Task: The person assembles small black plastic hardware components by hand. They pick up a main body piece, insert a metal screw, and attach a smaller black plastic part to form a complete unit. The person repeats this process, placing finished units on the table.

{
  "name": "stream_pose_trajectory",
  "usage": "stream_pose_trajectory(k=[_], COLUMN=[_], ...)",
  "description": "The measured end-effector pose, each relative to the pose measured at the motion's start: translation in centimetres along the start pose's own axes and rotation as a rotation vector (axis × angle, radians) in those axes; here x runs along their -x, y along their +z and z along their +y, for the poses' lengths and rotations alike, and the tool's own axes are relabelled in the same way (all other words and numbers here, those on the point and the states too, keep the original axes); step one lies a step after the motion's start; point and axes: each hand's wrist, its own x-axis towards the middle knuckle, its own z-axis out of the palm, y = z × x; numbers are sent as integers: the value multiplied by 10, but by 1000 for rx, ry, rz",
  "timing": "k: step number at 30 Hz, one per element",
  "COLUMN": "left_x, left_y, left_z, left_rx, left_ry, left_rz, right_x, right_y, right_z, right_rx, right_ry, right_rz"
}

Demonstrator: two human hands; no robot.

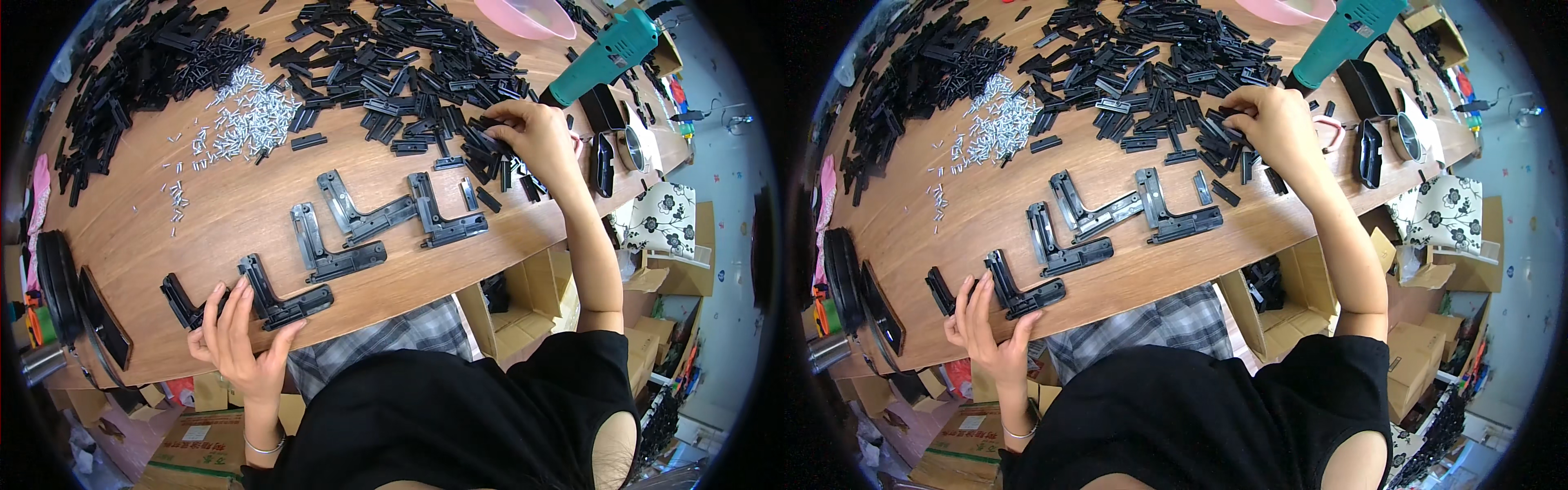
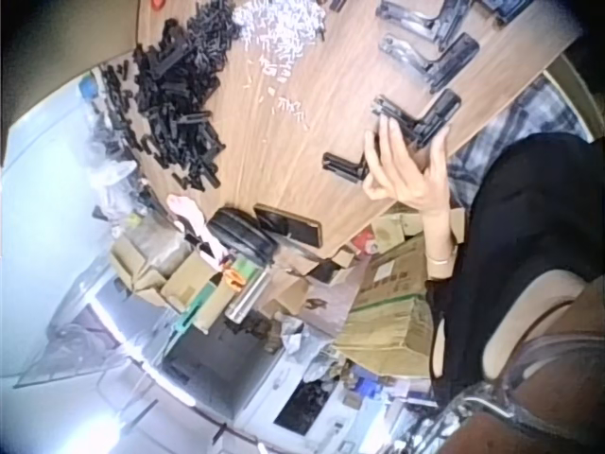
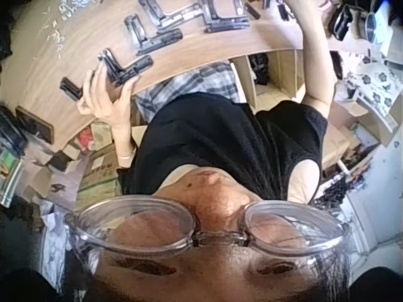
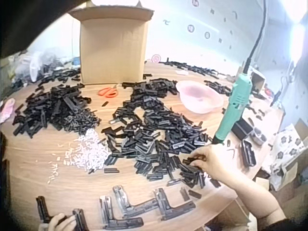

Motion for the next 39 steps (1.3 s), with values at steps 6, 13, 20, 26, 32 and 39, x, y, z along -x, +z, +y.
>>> stream_pose_trajectory(k=[6,13,20,26,32,39], left_x=[1,0,0,0,-1,0], left_y=[0,0,-1,-2,-1,1], left_z=[-1,1,2,1,-1,-1], left_rx=[-5,-14,-19,7,7,30], left_ry=[4,-5,-11,-22,2,-6], left_rz=[3,-3,-3,-14,14,43], right_x=[-3,-21,-30,-12,-8,-27], right_y=[-4,10,11,-4,-10,1], right_z=[11,16,17,-6,0,14], right_rx=[-370,28,45,-774,-667,-68], right_ry=[1,-156,-149,84,179,-94], right_rz=[-73,215,105,-170,-153,-13])
